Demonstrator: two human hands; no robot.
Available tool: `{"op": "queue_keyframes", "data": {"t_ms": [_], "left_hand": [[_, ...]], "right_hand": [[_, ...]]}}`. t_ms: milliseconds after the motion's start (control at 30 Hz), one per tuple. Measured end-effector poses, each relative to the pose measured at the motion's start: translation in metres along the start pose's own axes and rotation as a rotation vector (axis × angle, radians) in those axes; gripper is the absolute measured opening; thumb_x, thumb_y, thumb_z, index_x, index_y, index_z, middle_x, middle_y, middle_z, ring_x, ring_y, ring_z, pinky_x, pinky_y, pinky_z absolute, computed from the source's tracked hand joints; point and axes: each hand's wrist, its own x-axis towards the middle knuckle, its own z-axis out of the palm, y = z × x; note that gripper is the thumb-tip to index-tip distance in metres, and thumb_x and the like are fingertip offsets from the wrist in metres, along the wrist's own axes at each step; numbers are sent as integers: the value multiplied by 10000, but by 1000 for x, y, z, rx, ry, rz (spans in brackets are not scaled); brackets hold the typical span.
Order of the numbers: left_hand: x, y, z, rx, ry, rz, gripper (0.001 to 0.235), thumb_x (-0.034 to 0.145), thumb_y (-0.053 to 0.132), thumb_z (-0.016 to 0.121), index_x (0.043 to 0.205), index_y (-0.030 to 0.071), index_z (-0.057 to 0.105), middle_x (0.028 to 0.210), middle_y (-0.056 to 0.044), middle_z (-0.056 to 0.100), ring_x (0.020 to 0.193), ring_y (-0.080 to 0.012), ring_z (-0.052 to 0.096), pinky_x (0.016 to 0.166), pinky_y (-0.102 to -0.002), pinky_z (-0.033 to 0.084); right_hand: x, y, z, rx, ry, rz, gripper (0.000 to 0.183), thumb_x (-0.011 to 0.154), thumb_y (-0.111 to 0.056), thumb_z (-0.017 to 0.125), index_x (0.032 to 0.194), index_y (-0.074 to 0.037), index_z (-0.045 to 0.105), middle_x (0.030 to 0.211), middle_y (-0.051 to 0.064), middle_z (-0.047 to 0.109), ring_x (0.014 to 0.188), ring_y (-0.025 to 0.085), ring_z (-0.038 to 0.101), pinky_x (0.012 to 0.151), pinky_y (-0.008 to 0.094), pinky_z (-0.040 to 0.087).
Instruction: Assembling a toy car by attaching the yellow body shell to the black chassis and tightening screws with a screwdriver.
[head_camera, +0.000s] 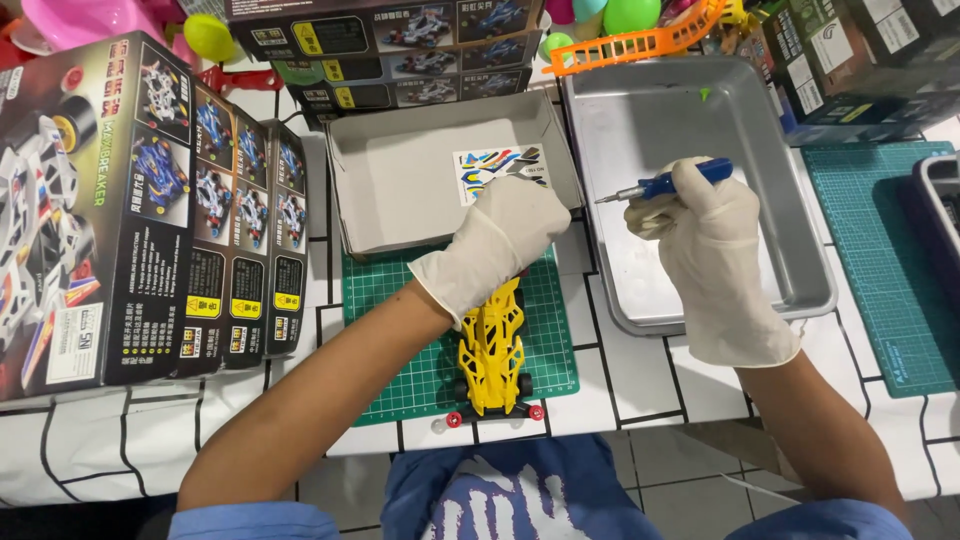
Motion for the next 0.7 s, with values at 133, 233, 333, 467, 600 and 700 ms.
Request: {"op": "queue_keyframes", "data": {"t_ms": [133, 233, 333, 467, 600, 700], "left_hand": [[-5, 7, 6, -8, 110, 17, 169, 750, 43, 809, 652, 148, 722, 628, -56, 705, 620, -239, 714, 564, -440, 577], [-8, 15, 7, 48, 156, 45, 195, 738, 24, 797, 652, 183, 725, 635, -22, 711, 640, -224, 712, 568, -443, 569], [-7, 9, -10, -2, 192, 42, 206, 750, 29, 804, 653, 189, 718, 638, -56, 714, 671, -249, 728, 596, -435, 573], [-6, 2, -6, -13, 180, 56, 167, 766, 46, 801, 663, 154, 727, 647, -60, 719, 649, -227, 721, 573, -412, 571], [-11, 7, 5, -18, 226, 70, 236, 750, 28, 756, 605, 194, 674, 595, -28, 677, 607, -222, 689, 531, -428, 541], [-12, 4, 3, 0, 241, 73, 226, 774, 43, 792, 618, 175, 697, 614, -28, 688, 618, -205, 695, 559, -390, 550]], "right_hand": [[7, 11, -8, -11, -11, -10, 185, 972, -63, 611, 788, -53, 611, 679, 166, 654, 629, 226, 693, 674, 299, 550], [12, 16, -12, -14, -9, -11, 180, 972, -69, 611, 792, -52, 619, 679, 160, 654, 632, 218, 695, 670, 296, 555], [13, 14, -12, -10, -8, 0, 171, 963, -66, 606, 792, -50, 615, 677, 168, 659, 630, 227, 709, 651, 300, 564], [18, 23, -19, -10, -29, -22, 204, 1003, -109, 605, 807, -53, 620, 697, 163, 678, 656, 229, 737, 652, 294, 581], [23, 32, -24, -21, -65, -24, 240, 1039, -125, 593, 812, -58, 629, 706, 168, 690, 665, 237, 748, 675, 296, 585], [27, 41, -32, -18, -80, -44, 245, 1052, -175, 614, 834, -65, 631, 720, 163, 699, 684, 238, 757, 665, 286, 577]]}}
